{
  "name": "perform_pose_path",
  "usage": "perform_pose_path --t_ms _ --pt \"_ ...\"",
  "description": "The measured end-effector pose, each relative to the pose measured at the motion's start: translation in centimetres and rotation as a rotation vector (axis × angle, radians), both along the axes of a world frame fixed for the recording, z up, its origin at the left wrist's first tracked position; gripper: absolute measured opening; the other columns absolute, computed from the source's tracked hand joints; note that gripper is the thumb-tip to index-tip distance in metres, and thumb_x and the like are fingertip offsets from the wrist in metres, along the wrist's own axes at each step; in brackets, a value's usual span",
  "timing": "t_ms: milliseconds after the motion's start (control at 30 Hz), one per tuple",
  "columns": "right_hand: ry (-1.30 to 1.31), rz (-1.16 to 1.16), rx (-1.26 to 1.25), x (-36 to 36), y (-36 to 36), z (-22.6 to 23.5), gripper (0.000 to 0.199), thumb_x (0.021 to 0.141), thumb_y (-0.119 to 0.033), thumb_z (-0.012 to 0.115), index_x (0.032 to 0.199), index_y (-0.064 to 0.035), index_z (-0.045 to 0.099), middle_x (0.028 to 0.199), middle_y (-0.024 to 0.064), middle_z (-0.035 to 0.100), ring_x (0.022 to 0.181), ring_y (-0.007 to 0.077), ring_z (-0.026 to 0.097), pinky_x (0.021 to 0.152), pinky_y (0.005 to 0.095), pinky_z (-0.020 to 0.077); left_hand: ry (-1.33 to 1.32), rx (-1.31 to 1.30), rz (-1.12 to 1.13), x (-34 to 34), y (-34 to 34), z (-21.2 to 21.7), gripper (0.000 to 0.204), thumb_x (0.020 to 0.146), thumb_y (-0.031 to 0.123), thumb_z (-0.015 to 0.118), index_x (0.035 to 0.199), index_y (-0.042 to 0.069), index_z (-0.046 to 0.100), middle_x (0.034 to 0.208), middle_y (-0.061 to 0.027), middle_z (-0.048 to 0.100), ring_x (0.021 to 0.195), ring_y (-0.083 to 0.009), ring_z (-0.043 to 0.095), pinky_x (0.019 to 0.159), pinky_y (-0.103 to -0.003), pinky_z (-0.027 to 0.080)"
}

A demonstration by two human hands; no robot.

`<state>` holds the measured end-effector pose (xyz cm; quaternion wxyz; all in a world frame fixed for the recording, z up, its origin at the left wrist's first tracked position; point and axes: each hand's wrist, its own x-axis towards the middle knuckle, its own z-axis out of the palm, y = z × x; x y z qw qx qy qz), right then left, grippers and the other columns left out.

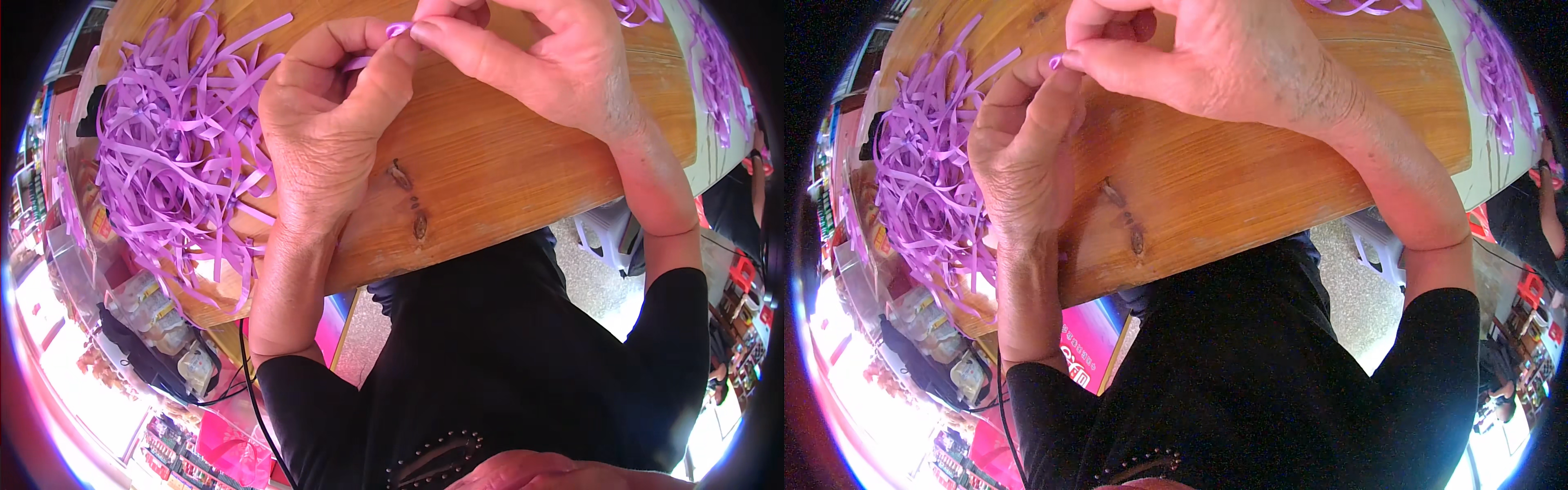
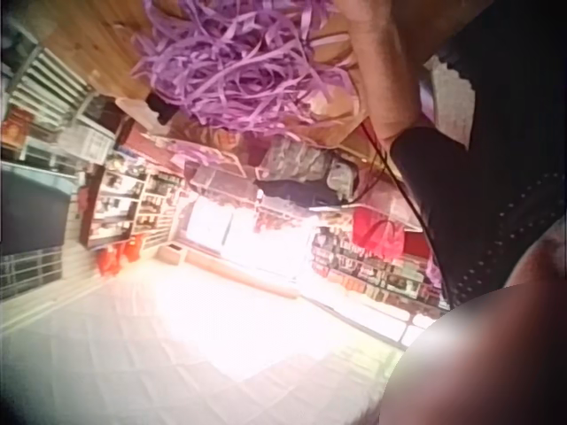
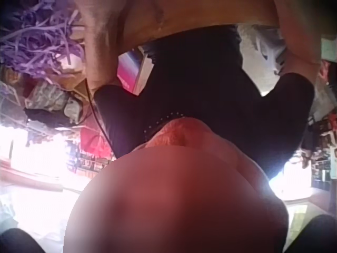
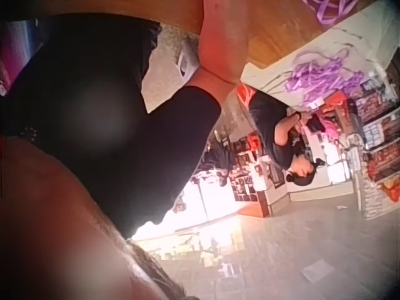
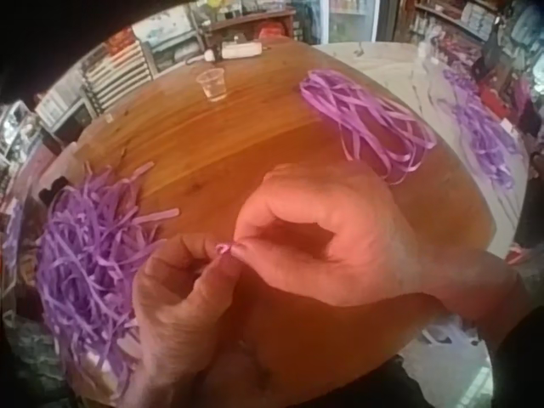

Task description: Tying individual knots at the ends of purple fabric strips while sitting at a wooden table.

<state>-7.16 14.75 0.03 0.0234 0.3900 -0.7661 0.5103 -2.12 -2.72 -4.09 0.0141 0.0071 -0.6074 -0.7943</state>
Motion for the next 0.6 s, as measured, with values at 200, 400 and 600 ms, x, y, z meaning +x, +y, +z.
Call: perform_pose_path --t_ms 200,400,600 --pt "-0.650 0.008 -0.041 -0.8 -0.1 -0.6 0.011 0.082 -0.011 0.062 0.086 -0.0004 0.062 0.079 0.0028 0.062 0.076 0.0063 0.055 0.064 0.0193 0.0437 0.041 0.286 -0.193 -0.2 -0.8 -0.6 0.013 0.086 0.005 0.057 0.098 -0.001 0.059 0.085 -0.0015 0.059 0.072 -0.0083 0.051 0.064 -0.023 0.042" --pt "-0.556 0.107 -0.227 -0.7 -0.4 -1.7 0.011 0.083 -0.008 0.062 0.091 0.0001 0.061 0.080 0.0034 0.061 0.077 0.0061 0.055 0.066 0.0193 0.0436 -0.025 0.394 -0.197 0.1 -0.8 -0.4 0.013 0.088 0.008 0.055 0.100 0.003 0.060 0.090 -0.0011 0.059 0.079 -0.0092 0.050 0.068 -0.023 0.040" --pt "0.038 -0.034 -0.028 0.0 -0.3 0.8 0.012 0.077 0.002 0.063 0.089 -0.0002 0.061 0.076 0.0068 0.059 0.068 0.0159 0.057 0.061 0.0231 0.0441 0.025 0.366 -0.217 -0.1 -1.2 -0.6 0.013 0.089 0.007 0.054 0.100 0.002 0.060 0.080 0.0014 0.054 0.068 -0.0077 0.043 0.063 -0.021 0.036"
